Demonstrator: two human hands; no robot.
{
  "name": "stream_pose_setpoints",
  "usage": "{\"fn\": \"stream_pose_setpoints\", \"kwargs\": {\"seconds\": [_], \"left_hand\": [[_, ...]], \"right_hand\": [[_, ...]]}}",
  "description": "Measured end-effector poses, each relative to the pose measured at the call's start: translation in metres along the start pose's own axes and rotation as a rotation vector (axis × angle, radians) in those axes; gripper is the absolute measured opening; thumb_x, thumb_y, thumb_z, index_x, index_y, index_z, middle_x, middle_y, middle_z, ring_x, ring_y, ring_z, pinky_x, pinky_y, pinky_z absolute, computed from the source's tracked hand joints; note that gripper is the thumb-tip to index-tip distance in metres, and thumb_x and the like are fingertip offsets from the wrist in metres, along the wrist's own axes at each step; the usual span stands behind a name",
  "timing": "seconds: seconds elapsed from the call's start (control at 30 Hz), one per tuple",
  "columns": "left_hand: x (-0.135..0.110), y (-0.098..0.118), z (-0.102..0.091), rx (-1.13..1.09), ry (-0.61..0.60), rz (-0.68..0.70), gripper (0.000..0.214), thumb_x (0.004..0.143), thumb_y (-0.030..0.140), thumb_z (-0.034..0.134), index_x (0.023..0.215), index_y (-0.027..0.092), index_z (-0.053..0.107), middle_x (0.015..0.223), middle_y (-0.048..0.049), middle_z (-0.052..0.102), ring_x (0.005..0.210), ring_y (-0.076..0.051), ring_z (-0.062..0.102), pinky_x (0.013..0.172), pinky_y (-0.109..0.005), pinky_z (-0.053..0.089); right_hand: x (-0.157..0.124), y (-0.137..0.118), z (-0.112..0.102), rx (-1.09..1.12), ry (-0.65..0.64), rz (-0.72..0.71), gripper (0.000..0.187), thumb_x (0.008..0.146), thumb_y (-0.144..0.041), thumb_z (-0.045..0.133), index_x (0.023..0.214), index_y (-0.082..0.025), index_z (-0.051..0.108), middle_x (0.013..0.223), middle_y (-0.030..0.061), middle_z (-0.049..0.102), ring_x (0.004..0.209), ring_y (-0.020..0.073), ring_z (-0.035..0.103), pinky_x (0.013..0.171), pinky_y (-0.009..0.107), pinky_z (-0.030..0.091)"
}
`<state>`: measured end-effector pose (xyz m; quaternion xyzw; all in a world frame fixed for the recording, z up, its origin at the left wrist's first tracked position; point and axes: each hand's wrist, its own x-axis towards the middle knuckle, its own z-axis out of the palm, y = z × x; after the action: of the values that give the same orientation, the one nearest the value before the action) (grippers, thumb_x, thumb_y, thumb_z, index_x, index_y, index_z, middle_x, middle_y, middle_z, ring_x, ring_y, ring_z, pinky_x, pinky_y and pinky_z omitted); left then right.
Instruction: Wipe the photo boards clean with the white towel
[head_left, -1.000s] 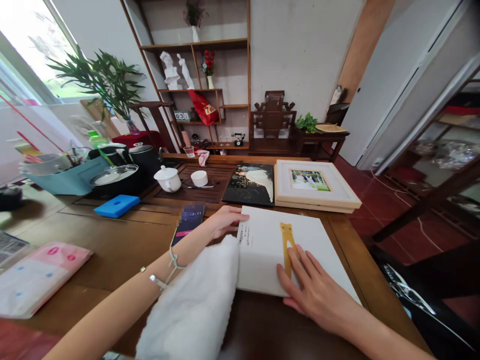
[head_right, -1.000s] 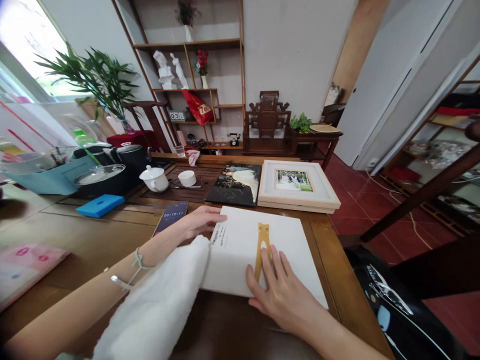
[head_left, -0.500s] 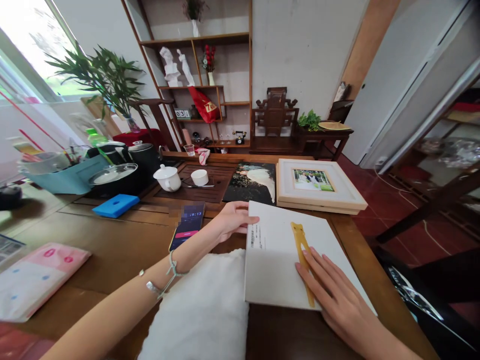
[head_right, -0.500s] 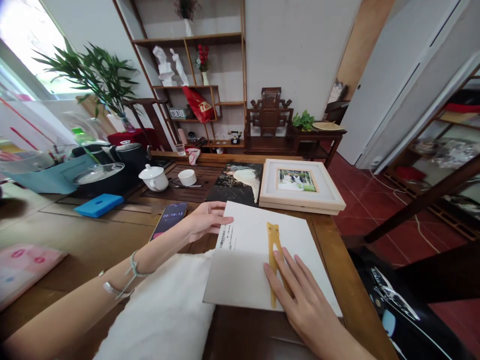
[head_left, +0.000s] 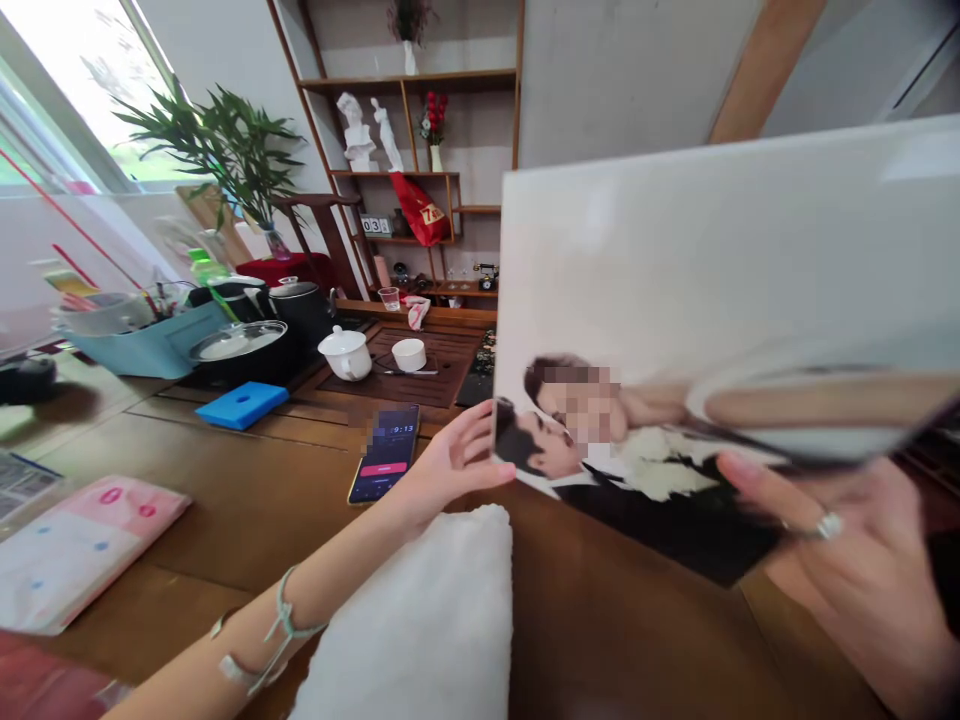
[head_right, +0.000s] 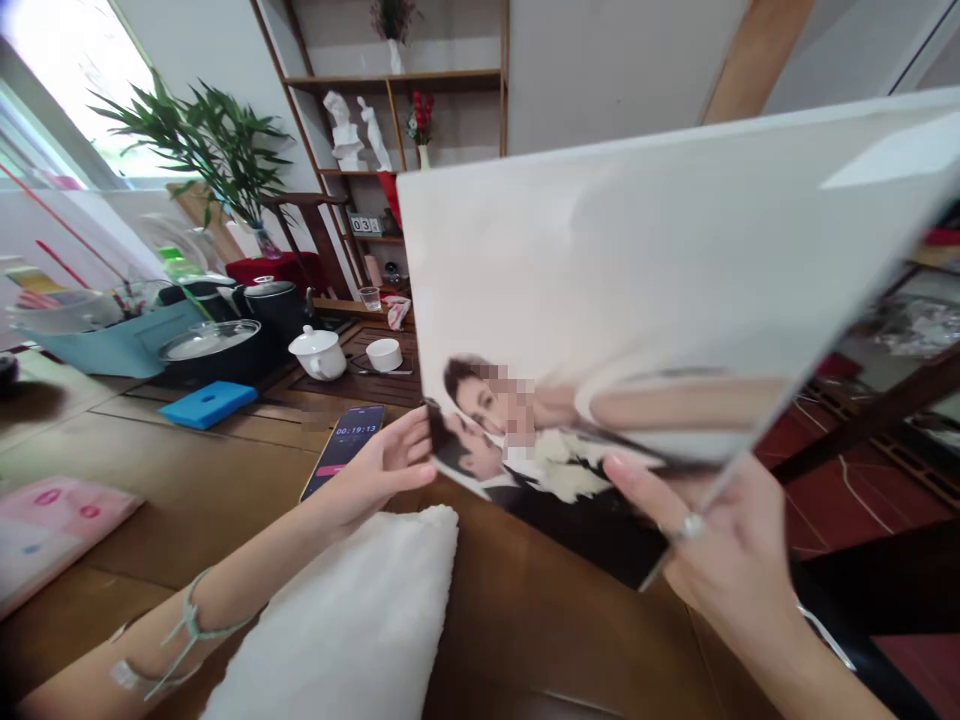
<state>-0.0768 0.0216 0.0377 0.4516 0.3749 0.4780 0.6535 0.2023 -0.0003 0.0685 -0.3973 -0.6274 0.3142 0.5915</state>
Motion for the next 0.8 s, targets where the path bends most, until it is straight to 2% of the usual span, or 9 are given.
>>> {"fn": "stream_pose_setpoints", "kwargs": {"seconds": [0.03,0.13,0.23,0.33,0.43,0.47,0.57,0.67,0.8], "left_hand": [[-0.007,-0.001,0.0,-0.063,-0.015,0.001,0.07,0.06,0.033,0.088,0.122,0.02,0.059,0.134,-0.0137,0.058,0.13,-0.036,0.048,0.105,-0.048,0.042],[-0.027,0.0,0.001,-0.169,0.032,0.027,0.058,0.057,0.045,0.086,0.105,0.018,0.067,0.112,-0.0121,0.07,0.121,-0.039,0.056,0.095,-0.047,0.052],[-0.039,0.005,-0.001,-0.162,0.222,0.084,0.05,0.06,0.032,0.084,0.105,0.019,0.068,0.102,-0.0079,0.074,0.114,-0.037,0.061,0.089,-0.043,0.057],[-0.042,0.011,-0.01,-0.239,0.439,0.095,0.047,0.067,0.013,0.074,0.113,0.017,0.066,0.098,-0.0059,0.075,0.1,-0.031,0.069,0.084,-0.036,0.061],[-0.047,0.017,-0.026,-0.337,0.58,0.078,0.044,0.075,0.003,0.061,0.118,0.01,0.064,0.096,-0.0087,0.075,0.09,-0.027,0.072,0.079,-0.032,0.063],[-0.049,0.019,-0.032,-0.355,0.606,0.07,0.042,0.077,0.001,0.058,0.119,0.008,0.063,0.096,-0.0101,0.075,0.089,-0.026,0.073,0.079,-0.032,0.063],[-0.058,0.021,-0.046,-0.362,0.658,0.055,0.042,0.08,-0.003,0.055,0.121,0.004,0.062,0.096,-0.0116,0.076,0.086,-0.026,0.073,0.08,-0.032,0.063],[-0.066,0.018,-0.056,-0.369,0.73,0.046,0.047,0.08,-0.007,0.052,0.124,0.006,0.061,0.095,-0.0105,0.076,0.081,-0.023,0.074,0.074,-0.029,0.064],[-0.079,0.011,-0.067,-0.376,0.797,0.023,0.049,0.077,-0.008,0.053,0.121,0.009,0.064,0.091,-0.0098,0.077,0.075,-0.022,0.075,0.066,-0.025,0.064]], "right_hand": [[0.012,-0.002,0.012,0.034,0.027,0.03,0.042,0.084,-0.029,0.064,0.126,-0.031,0.057,0.114,0.0033,0.07,0.102,0.0274,0.068,0.087,0.046,0.06],[0.043,0.004,0.051,0.319,0.018,0.34,0.035,0.072,-0.036,0.076,0.104,-0.026,0.065,0.091,0.0035,0.074,0.078,0.0249,0.072,0.065,0.039,0.063],[0.06,0.025,0.085,0.498,-0.194,0.497,0.035,0.074,-0.039,0.074,0.102,-0.022,0.062,0.089,0.0028,0.073,0.075,0.02,0.071,0.065,0.033,0.061],[0.076,0.057,0.101,0.447,-0.476,0.466,0.042,0.084,-0.055,0.059,0.104,-0.018,0.06,0.091,0.0071,0.073,0.081,0.0205,0.07,0.072,0.036,0.06],[0.096,0.089,0.103,0.185,-0.745,0.333,0.06,0.092,-0.065,0.032,0.108,-0.015,0.06,0.104,0.0144,0.071,0.091,0.023,0.069,0.084,0.043,0.056],[0.103,0.1,0.103,0.034,-0.775,0.248,0.063,0.092,-0.066,0.029,0.112,-0.014,0.06,0.11,0.017,0.069,0.096,0.0244,0.068,0.087,0.045,0.054],[0.12,0.129,0.113,-0.607,-0.779,-0.121,0.077,0.084,-0.067,0.05,0.136,-0.011,0.046,0.141,0.0239,0.048,0.128,0.0346,0.048,0.106,0.054,0.038],[0.13,0.152,0.128,-1.148,-0.86,-0.276,0.097,0.079,-0.069,0.055,0.15,-0.01,0.024,0.155,0.0265,0.021,0.142,0.0448,0.02,0.11,0.064,0.021],[0.134,0.17,0.141,-1.328,-0.952,-0.308,0.081,0.091,-0.063,0.038,0.152,-0.014,0.019,0.154,0.0272,0.024,0.139,0.0467,0.024,0.101,0.065,0.033]]}}
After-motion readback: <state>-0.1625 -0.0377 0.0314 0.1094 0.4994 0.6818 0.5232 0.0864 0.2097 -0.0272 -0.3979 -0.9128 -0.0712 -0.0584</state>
